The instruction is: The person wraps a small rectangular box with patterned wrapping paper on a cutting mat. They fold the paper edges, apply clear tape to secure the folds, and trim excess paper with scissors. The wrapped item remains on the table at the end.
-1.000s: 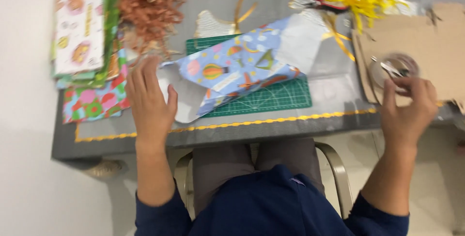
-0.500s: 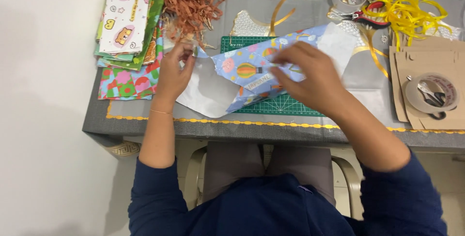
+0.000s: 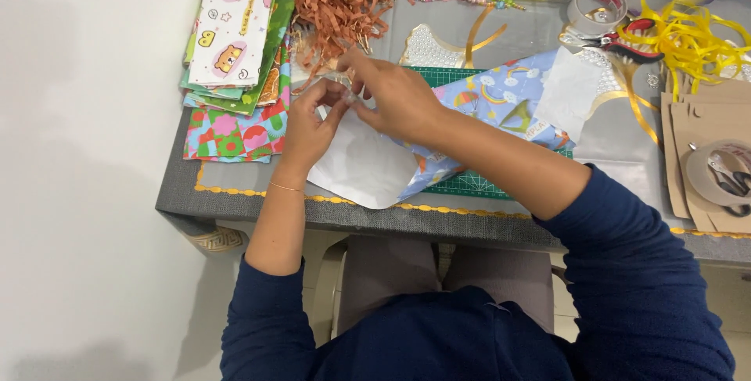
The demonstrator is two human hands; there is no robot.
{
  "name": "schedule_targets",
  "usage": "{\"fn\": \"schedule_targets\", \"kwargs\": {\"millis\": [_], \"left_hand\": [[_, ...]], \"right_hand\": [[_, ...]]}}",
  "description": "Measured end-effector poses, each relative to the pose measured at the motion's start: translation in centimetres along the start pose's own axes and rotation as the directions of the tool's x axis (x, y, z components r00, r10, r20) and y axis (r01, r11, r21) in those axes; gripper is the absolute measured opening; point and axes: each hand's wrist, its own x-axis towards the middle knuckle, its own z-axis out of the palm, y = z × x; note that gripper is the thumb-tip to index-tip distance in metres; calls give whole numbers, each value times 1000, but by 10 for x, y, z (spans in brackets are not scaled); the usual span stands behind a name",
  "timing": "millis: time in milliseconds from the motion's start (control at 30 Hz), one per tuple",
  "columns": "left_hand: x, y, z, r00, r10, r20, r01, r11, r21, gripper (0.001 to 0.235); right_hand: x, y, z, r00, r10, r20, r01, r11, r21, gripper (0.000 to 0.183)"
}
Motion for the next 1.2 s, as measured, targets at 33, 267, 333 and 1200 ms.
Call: {"fn": "schedule_targets", "kwargs": {"millis": [33, 267, 333, 1200], "left_hand": [[0, 2, 0, 1000, -3, -1, 3, 1000, -4, 9], [0, 25, 0, 999, -17, 44, 19, 999, -40, 19], [0, 24, -1, 999, -15, 52, 17, 999, -46, 24], [-7, 36, 0, 993, 112, 33, -114, 991, 66, 5]], "right_hand": [[1, 2, -1, 1000, 2, 5, -2, 1000, -1, 48], [-2, 15, -15, 987, 145, 74, -162, 915, 369, 29], [-5, 14, -17, 988, 136, 74, -154, 904, 400, 25], [-54, -19, -9, 973, -63, -224, 35, 992, -125, 29]]}}
